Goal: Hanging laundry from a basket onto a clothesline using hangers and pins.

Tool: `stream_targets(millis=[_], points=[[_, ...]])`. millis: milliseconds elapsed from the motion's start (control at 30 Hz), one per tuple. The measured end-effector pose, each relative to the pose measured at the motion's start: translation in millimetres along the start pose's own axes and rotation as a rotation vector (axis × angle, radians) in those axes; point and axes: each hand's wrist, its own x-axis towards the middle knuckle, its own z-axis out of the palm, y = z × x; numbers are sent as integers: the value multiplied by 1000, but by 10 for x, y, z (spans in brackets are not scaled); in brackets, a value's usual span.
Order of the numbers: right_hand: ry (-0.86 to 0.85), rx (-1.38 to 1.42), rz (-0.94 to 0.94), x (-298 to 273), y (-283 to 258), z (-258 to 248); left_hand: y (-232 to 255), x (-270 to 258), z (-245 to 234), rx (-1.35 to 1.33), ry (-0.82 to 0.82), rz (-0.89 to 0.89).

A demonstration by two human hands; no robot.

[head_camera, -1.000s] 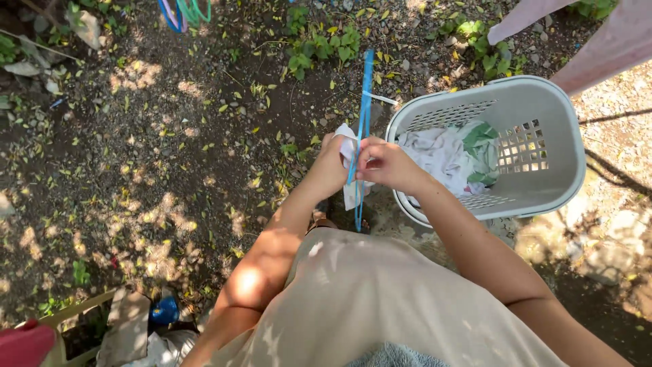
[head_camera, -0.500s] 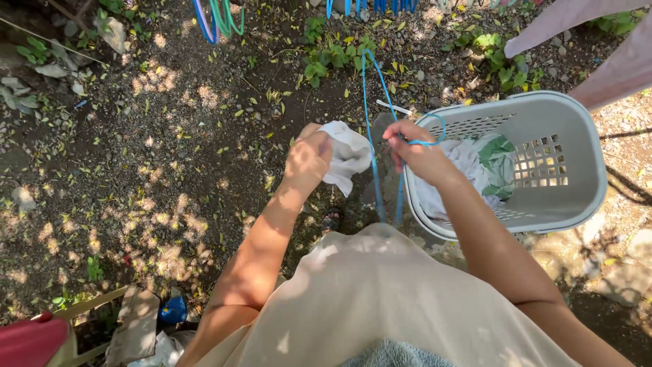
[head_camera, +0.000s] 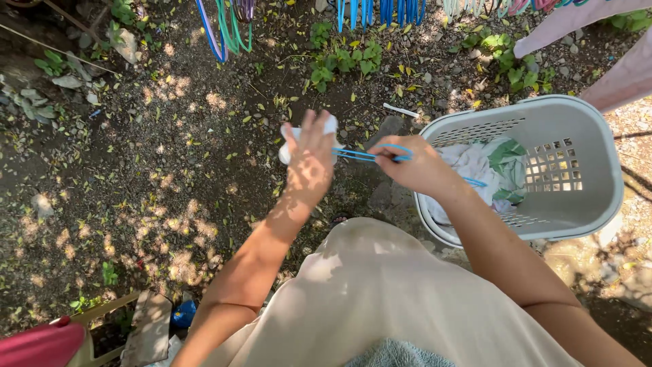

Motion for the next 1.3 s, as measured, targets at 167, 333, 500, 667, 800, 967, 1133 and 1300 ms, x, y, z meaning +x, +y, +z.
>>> stream_targets(millis=[167,333,500,667,800,967,1133,1300], points=[[138,314,-20,289,5,323,231,286,-415,-391,-396,-78],[458,-102,-372,29,-124,191,-13,447,-475,-494,-308,-290],[171,-338,-407,-193,185,575,-92,392,-534,-509,-197,-367],[13,-381,-170,163,144,712,-54,378,-648,-559,-84,-326],[-30,-264,-168,365,607,1058,-163,240,-562,-511,40,-31],[-10,39,-178,565,591,1366,-81,159,-569,-817,-59,-328],[-180,-223,72,461,759,1315,-287,-342,-63,-494,-42,-240],[225,394,218,275,1469,1066,-429,-284,-459,-563,-449,-792]])
